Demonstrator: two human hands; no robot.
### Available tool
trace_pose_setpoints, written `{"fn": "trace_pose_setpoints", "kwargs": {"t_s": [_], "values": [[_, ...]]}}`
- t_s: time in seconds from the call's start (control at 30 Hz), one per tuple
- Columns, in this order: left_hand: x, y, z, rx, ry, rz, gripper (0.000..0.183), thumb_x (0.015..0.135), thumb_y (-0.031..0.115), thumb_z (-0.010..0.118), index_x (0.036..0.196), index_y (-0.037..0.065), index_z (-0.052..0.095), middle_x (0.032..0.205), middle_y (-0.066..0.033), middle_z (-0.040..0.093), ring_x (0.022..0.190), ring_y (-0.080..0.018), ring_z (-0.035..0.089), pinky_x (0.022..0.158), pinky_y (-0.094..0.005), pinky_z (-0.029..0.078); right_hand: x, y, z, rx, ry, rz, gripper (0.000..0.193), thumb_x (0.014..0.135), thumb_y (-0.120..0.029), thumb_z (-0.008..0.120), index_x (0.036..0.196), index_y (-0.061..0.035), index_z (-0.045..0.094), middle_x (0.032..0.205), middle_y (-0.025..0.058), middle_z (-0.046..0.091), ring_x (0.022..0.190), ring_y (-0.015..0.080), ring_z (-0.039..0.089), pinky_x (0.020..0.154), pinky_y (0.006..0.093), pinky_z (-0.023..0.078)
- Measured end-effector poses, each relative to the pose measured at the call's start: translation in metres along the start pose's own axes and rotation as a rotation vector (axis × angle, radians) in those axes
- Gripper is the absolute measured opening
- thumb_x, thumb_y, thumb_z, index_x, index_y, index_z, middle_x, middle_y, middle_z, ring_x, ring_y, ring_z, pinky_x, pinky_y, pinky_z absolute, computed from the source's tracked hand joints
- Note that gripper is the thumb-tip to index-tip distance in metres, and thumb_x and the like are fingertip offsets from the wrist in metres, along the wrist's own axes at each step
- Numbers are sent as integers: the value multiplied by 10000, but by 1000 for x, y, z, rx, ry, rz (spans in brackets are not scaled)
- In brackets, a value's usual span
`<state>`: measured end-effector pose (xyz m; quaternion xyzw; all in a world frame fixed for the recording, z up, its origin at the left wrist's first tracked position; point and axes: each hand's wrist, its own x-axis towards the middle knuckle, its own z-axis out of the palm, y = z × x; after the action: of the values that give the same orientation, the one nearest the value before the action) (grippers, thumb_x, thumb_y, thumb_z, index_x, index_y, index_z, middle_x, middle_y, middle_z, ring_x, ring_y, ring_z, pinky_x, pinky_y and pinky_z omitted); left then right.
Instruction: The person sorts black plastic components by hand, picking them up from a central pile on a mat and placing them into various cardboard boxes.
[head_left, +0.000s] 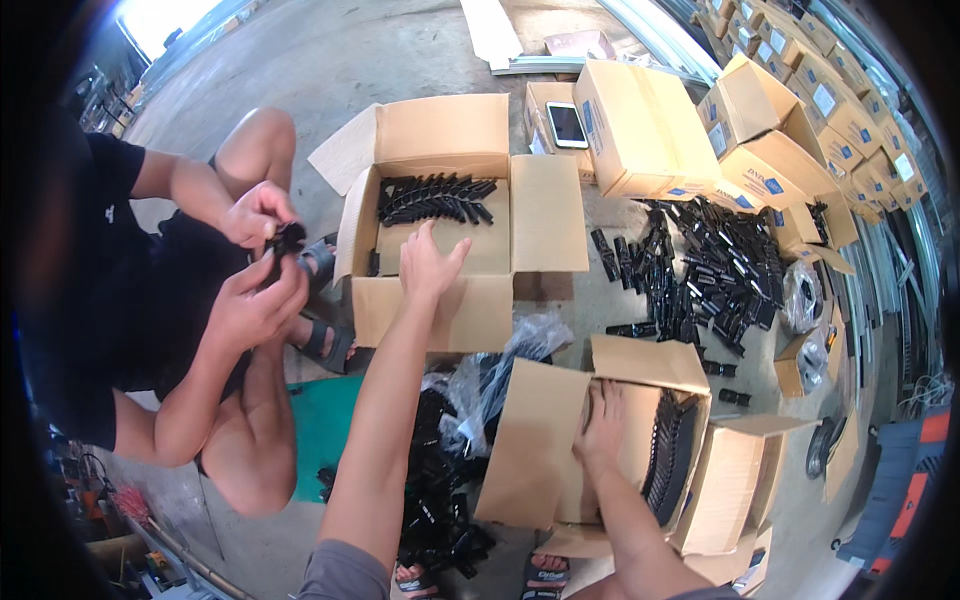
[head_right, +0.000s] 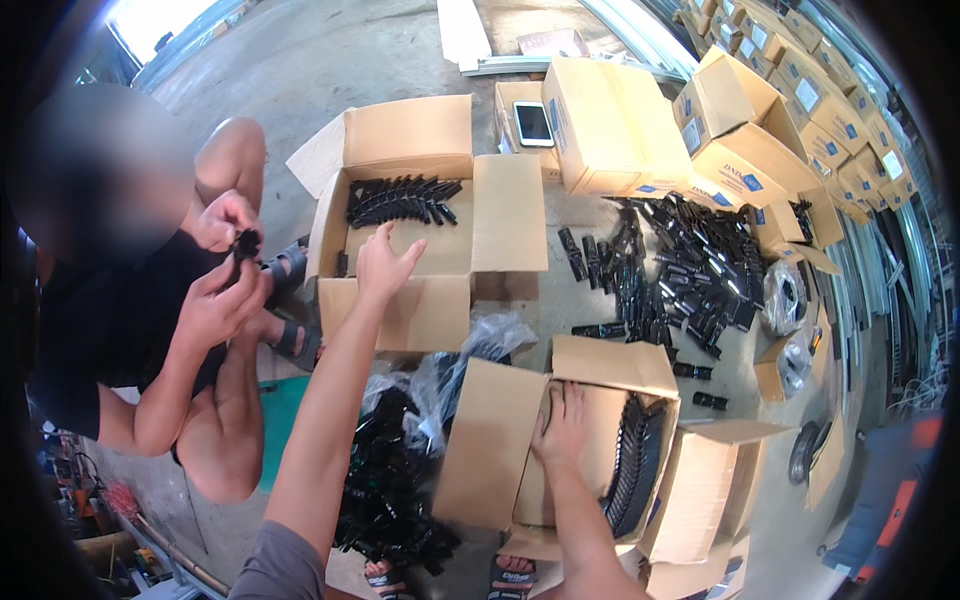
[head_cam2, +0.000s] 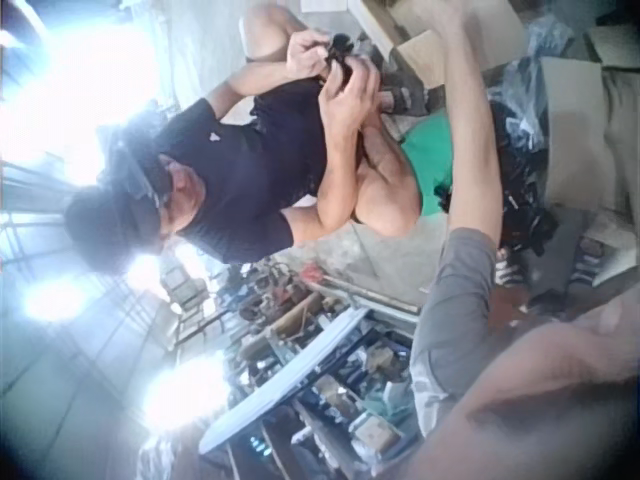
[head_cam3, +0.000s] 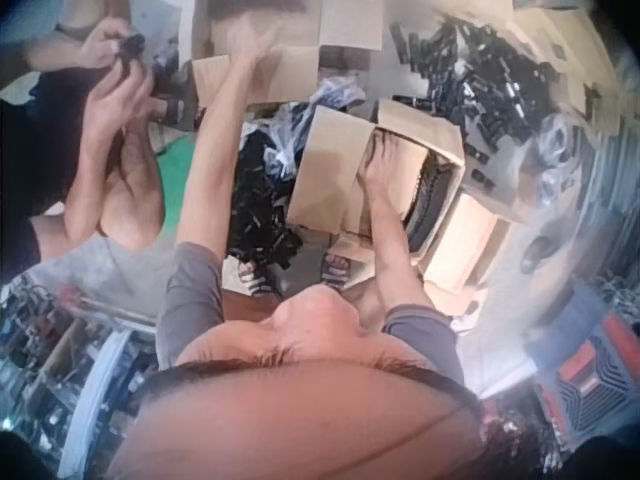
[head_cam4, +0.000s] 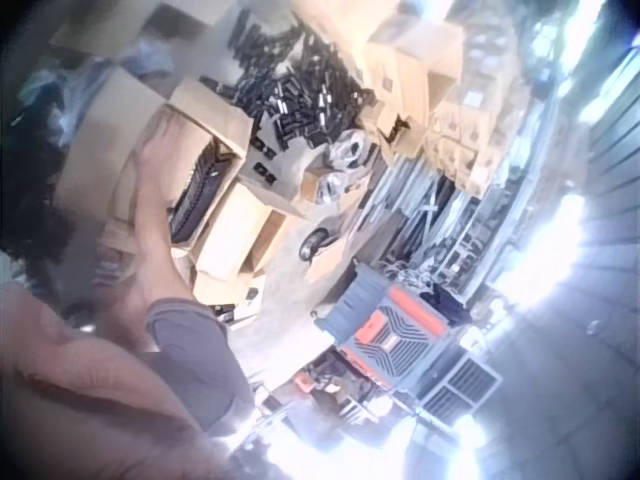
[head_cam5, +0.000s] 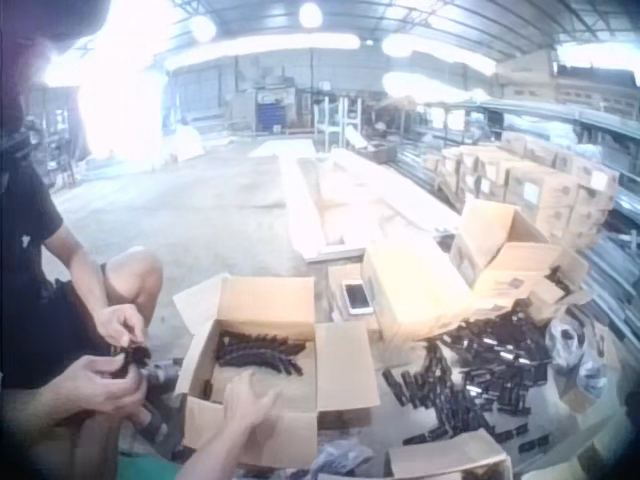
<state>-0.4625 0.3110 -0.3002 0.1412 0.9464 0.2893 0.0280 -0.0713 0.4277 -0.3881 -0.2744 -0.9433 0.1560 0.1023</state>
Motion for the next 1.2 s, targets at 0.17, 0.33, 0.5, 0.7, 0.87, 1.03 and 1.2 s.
{"fn": "trace_pose_setpoints", "kwargs": {"t_s": [0.17, 0.33, 0.5, 0.7, 0.87, 1.03, 1.2], "values": [[60, 22, 33, 184, 15, -69, 1094, 719, 690, 752, 1535, 68, 373, 1602, -223, 316, 1515, -377, 212, 1203, -559, 229, 3, -3, -5, -5, -34, 62, 561, 807, -155, 651, 1340, -51, 510, 1482, 203, 456, 1432, 389, 361, 1192, 540, 275], [117, -5, 63, 163, -140, -228, 1092, 745, 665, 738, 1595, 170, 264, 1671, -190, 156, 1554, -369, 81, 1182, -697, 124, 6, -1, 1, 24, -46, 50, 525, 783, -204, 686, 1274, -46, 586, 1404, 201, 517, 1384, 393, 410, 1188, 544, 267], [139, 24, 93, 143, -158, -298, 1123, 741, 634, 746, 1611, 183, 196, 1679, -171, 121, 1553, -380, 49, 1133, -760, 164, 8, 5, -1, -22, -74, 79, 535, 770, -218, 680, 1264, -37, 581, 1402, 202, 519, 1377, 400, 416, 1177, 552, 279], [140, 29, 112, 261, -134, -173, 907, 687, 320, 785, 1469, 122, 371, 1524, -174, 320, 1449, -413, 249, 1037, -686, 424, 6, 4, 2, 1, -76, 80, 559, 774, -211, 659, 1292, -35, 542, 1437, 213, 490, 1393, 410, 394, 1177, 567, 270], [123, 42, 109, 401, -150, -88, 952, 632, 215, 851, 1451, 143, 371, 1401, -130, 402, 1349, -388, 347, 944, -647, 497, 8, 5, 3, 12, -15, 56, 545, 793, -223, 667, 1296, -51, 549, 1430, 188, 509, 1381, 386, 418, 1173, 553, 282], [133, 23, 102, 419, -169, -118, 906, 619, 187, 883, 1411, 151, 444, 1435, -124, 386, 1396, -383, 312, 979, -657, 481, 4, 1, 1, 16, -54, 50, 575, 788, -212, 664, 1325, -58, 524, 1436, 190, 500, 1390, 389, 408, 1186, 560, 266], [122, 17, 94, 404, -261, -82, 920, 512, 263, 928, 1330, 190, 512, 1435, -172, 414, 1360, -477, 357, 976, -635, 500, 4, 3, 3, 11, -73, 66, 600, 774, -204, 633, 1335, -38, 503, 1431, 232, 477, 1383, 422, 392, 1191, 581, 256]]}}
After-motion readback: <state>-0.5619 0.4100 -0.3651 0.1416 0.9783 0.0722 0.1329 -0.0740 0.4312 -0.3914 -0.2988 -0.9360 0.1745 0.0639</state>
